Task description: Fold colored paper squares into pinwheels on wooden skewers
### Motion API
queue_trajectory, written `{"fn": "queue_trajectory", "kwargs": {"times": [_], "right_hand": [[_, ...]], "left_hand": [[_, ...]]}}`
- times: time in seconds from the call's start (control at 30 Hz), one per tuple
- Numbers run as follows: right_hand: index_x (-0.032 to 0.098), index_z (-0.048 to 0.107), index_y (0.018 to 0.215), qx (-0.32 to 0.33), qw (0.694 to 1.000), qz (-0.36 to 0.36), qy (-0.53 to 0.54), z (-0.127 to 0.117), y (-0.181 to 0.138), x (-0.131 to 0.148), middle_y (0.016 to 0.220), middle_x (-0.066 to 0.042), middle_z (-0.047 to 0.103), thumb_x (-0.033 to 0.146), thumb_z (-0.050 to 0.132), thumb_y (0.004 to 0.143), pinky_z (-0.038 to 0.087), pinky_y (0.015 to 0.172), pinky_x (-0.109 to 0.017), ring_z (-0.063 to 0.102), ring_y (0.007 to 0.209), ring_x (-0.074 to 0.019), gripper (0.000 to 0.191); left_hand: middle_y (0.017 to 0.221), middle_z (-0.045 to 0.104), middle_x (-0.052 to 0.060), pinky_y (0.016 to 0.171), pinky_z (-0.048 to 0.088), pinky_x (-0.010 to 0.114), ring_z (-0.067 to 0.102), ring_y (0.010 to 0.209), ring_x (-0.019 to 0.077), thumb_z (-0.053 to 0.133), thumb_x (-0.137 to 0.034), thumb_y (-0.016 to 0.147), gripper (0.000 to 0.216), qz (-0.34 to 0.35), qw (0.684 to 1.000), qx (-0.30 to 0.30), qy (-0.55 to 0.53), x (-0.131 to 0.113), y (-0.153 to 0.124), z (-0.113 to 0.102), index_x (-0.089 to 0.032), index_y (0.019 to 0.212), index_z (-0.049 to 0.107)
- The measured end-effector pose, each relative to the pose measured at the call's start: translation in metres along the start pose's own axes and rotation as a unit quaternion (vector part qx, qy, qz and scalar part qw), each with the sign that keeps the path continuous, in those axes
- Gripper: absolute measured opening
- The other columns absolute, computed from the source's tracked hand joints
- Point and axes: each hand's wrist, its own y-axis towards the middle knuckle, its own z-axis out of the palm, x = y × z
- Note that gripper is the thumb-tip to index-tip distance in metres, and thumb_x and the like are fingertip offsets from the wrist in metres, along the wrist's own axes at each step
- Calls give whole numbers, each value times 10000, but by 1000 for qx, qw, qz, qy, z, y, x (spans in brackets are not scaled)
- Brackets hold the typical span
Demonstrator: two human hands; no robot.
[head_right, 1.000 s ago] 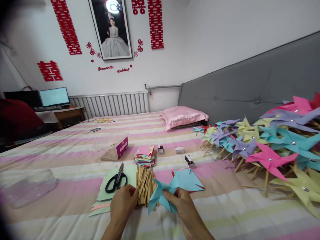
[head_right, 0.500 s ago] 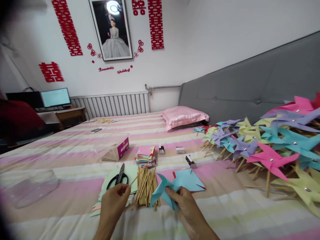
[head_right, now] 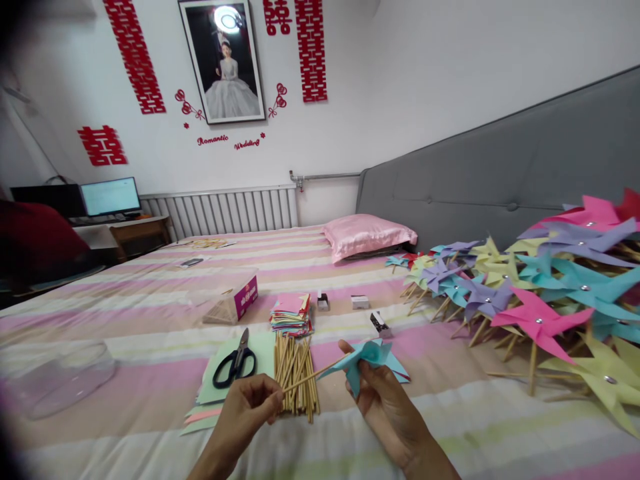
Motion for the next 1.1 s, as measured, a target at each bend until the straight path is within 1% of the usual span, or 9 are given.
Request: {"fn": "queue_trajectory", "kwargs": {"times": [0.17,0.33,0.4,0.5,0.57,0.63,0.73,0.9,1.1], "right_hand": [[171,699,734,-25,999,5,-26,0,0,1,781,-15,720,149,766,600,513,616,-197,633,692,-114,152],[172,689,746,-38,999,-4,-24,2,0,-3,759,-3,717,138,776,583,515,618,-194,630,682,-106,188],[170,687,754,-36,999,2,-21,2,-1,-6,738,5,711,132,775,585,513,606,-185,625,667,-99,194],[163,685,743,-36,999,17,-27,2,-2,-16,689,20,698,133,772,591,495,556,-158,605,608,-77,177],[165,682,709,-39,998,27,-29,3,-3,-22,661,32,691,138,779,579,483,536,-148,594,581,-68,164],[162,681,693,-40,998,36,-32,6,-4,-29,645,34,684,155,792,558,475,525,-148,583,558,-66,174],[156,687,704,-37,997,55,-46,15,-7,-36,653,18,684,183,808,528,469,521,-161,575,533,-72,216],[160,692,667,1,995,82,-57,26,-9,-45,596,15,667,224,808,531,461,544,-165,576,537,-83,190],[165,713,760,35,994,46,-98,15,-4,-56,702,-20,674,345,816,479,444,643,-217,572,677,-138,350]], "left_hand": [[445,519,-19,419,323,184,432,406,74,605,-209,649,146,-3,1000,-10,-10,-2,0,4,-114,542,579],[471,588,-3,456,385,164,495,433,69,676,-230,628,138,-27,992,-71,-103,-14,-4,6,-96,610,651],[555,636,11,494,423,158,523,470,63,703,-233,620,156,-56,976,-94,-186,-17,-4,6,-100,697,676],[640,660,14,526,464,144,546,500,50,760,-198,560,215,-102,932,-130,-324,-18,-4,7,-115,744,683],[649,654,4,519,476,132,555,505,45,788,-161,513,244,-113,905,-154,-379,-17,-3,9,-126,730,683],[657,644,-5,514,483,127,558,510,44,799,-152,496,250,-112,893,-165,-403,-14,-2,12,-134,715,681],[683,633,-3,546,495,137,575,554,57,794,-173,515,224,-105,894,-149,-410,-9,-3,19,-130,700,675],[785,653,48,635,488,182,607,688,108,708,-255,648,165,-86,916,-90,-381,-8,-6,31,-124,728,648],[721,649,5,652,448,187,586,690,106,659,-318,694,184,-52,931,-128,-337,-12,-9,32,-184,805,600]]}}
